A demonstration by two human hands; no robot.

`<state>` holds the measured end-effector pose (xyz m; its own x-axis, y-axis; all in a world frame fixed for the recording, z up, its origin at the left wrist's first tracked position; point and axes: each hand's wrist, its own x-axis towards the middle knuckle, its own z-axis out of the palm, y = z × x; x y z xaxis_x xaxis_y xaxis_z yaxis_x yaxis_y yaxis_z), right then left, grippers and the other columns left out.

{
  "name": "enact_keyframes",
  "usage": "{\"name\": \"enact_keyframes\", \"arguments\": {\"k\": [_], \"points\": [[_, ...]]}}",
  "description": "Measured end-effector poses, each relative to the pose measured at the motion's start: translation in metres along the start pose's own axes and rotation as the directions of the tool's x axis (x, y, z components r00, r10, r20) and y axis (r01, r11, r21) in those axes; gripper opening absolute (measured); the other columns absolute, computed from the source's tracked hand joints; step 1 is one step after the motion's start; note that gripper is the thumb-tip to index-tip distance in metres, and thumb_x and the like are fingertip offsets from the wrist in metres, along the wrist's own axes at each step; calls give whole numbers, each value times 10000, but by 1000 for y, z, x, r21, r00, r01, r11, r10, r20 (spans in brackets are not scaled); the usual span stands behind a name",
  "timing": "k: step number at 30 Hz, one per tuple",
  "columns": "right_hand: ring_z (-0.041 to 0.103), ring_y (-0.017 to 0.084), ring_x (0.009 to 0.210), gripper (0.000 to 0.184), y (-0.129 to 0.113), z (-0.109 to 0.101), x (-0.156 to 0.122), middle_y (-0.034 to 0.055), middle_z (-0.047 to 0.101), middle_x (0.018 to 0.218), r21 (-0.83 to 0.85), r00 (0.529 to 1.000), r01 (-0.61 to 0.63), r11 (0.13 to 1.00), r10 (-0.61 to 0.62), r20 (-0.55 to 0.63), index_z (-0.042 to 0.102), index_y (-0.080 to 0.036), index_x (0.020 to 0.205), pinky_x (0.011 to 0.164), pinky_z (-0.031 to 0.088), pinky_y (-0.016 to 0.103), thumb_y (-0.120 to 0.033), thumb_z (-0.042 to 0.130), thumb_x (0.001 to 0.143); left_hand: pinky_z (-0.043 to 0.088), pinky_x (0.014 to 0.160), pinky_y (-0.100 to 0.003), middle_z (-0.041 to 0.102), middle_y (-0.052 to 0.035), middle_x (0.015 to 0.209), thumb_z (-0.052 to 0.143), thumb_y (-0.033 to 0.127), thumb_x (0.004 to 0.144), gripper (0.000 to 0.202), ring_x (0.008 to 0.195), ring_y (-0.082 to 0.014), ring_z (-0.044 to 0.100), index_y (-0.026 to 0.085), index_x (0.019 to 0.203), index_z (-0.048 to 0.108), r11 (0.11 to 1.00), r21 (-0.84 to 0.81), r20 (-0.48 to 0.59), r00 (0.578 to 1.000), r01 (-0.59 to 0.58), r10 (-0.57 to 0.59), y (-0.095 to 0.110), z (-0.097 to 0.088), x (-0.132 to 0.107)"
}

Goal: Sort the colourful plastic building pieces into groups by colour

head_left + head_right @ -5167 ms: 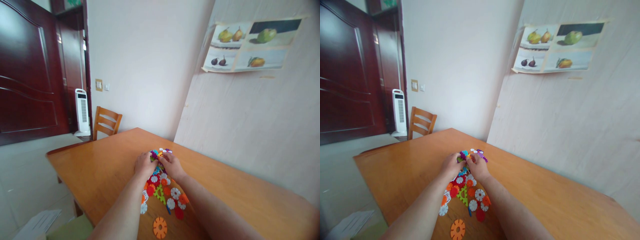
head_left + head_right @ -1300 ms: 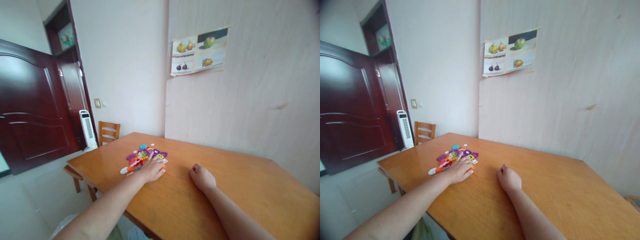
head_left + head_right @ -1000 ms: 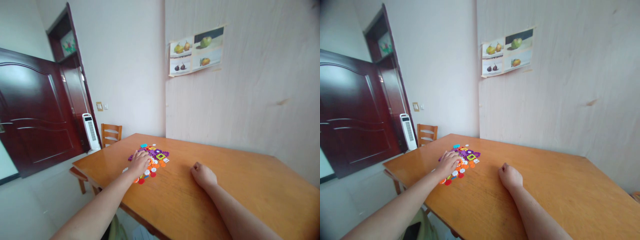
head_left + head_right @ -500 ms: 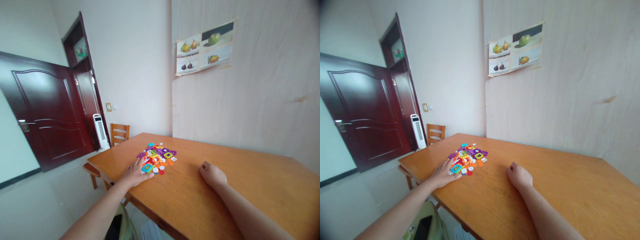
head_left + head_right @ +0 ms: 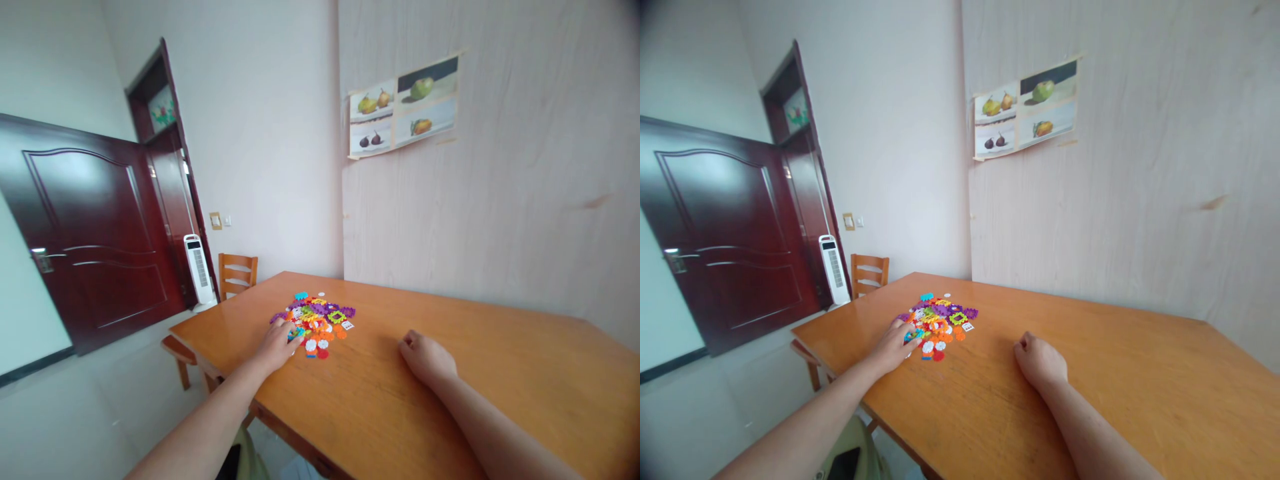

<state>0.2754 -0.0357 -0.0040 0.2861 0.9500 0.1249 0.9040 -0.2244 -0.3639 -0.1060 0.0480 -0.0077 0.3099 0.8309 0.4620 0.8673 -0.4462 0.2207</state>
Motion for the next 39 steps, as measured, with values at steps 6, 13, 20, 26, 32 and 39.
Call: {"name": "enact_keyframes", "arguments": {"k": [6,13,20,26,32,39], "points": [[645,236,882,340,-2,-2,-1,79,701,929,18,1000,-4,1000,4,-5,642,-241,935,644,396,293,-444,371,894,438,873,-344,573,-70,955,574,391,834,202,955,-213,539,199,869,625,994,-75,-83,994,-80,74,-4,5,12],[651,237,883,332,-3,-3,-3,74,706,919,26,1000,-14,1000,14,-5,640,-237,932,630,386,285,-440,379,903,433,937,-369,609,-88,1050,508,367,875,222,1024,-224,559,201,949,636,996,-47,-114,991,-79,73,-2,9,31],[646,232,893,331,-5,-5,-3,84,700,918,34,1000,-30,999,30,2,653,-231,943,653,401,285,-426,388,904,250,1138,-437,459,-63,1441,449,591,878,541,1343,-264,370,271,1303,549,978,46,24,979,-202,201,36,1,25],[642,228,884,340,-5,-5,-4,87,696,923,31,1000,-31,999,31,-2,655,-229,945,656,400,278,-430,383,907,119,1176,-487,322,-41,1549,496,679,803,729,1436,-302,205,302,1424,434,960,79,167,953,-269,253,49,4,23],[647,232,887,334,-5,-5,-3,85,699,920,32,999,-37,999,37,11,646,-225,942,648,396,280,-427,382,909,158,1175,-440,487,-71,1422,407,465,918,477,1362,-257,334,245,1320,541,974,137,-4,983,-183,185,44,8,38],[650,235,889,326,-6,-5,-3,83,704,923,32,999,-34,999,33,4,640,-227,952,644,392,281,-423,384,909,184,1159,-431,521,-74,1388,401,503,920,498,1330,-259,375,249,1325,538,955,77,51,958,-286,283,89,18,59]]}}
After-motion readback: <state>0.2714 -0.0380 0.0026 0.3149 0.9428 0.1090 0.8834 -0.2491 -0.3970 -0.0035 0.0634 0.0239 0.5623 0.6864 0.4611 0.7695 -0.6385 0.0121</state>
